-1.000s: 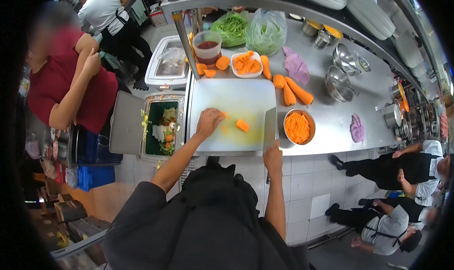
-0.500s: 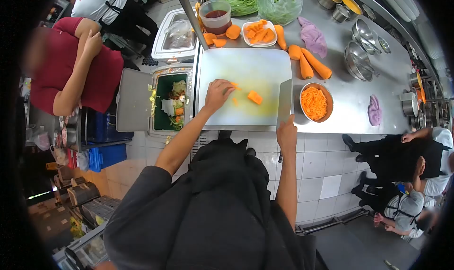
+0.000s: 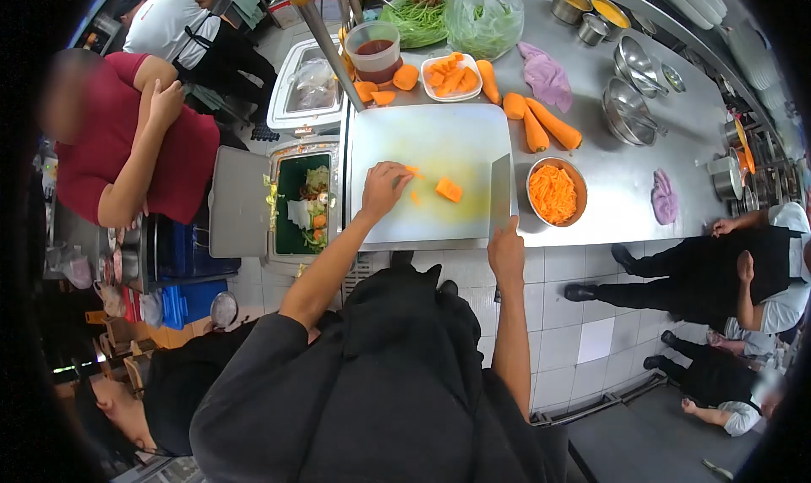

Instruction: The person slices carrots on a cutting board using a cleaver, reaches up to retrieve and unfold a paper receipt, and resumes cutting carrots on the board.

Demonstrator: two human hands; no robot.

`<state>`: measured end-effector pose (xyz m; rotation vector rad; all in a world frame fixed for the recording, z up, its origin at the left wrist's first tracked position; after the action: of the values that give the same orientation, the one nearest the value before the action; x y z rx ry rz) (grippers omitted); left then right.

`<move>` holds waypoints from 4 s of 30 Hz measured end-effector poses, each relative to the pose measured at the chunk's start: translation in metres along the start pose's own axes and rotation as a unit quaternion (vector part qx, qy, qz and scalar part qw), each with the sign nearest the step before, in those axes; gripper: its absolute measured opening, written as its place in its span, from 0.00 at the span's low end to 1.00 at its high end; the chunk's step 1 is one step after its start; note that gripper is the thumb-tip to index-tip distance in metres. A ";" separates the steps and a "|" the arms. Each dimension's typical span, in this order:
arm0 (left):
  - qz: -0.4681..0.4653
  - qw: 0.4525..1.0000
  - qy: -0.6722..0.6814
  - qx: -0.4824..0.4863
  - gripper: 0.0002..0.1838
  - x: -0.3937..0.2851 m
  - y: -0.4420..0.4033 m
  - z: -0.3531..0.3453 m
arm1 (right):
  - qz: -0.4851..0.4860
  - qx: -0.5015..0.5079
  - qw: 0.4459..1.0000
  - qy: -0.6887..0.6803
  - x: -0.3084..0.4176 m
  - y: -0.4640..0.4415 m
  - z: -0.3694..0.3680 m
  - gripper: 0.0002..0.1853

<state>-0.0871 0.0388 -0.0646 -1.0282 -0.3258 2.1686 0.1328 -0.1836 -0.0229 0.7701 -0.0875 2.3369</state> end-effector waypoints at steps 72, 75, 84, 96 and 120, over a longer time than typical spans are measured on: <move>0.219 0.837 0.305 0.398 0.22 -0.107 -0.050 -0.015 | -0.119 0.074 0.918 -0.370 -0.063 0.115 0.034 0.16; 0.295 0.820 0.290 0.396 0.23 -0.102 -0.035 -0.032 | -0.118 0.067 0.916 -0.377 -0.065 0.114 0.040 0.16; 0.331 0.908 0.030 0.255 0.19 -0.072 -0.005 -0.045 | -0.127 0.091 0.870 -0.467 -0.064 0.112 0.033 0.17; 0.306 0.896 -0.011 0.323 0.18 -0.116 0.001 -0.050 | -0.120 0.173 0.746 -0.632 -0.055 0.106 -0.034 0.20; 0.355 0.849 0.050 0.388 0.19 -0.123 -0.015 -0.055 | -0.145 0.226 0.751 -0.603 -0.057 0.095 -0.026 0.21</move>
<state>0.0153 -0.0393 -0.0222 -0.8205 1.0751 2.4715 0.0952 -0.2833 -0.0624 2.2415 0.0484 1.2082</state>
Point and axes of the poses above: each hand's wrist, its own y-axis away from the middle knuckle, its own z-axis out of the back of the hand, x = y × z, the point moved 2 cm from there along -y, towards the middle knuckle, and after that the axes turned 1 degree about y, right-handed, at the moved point
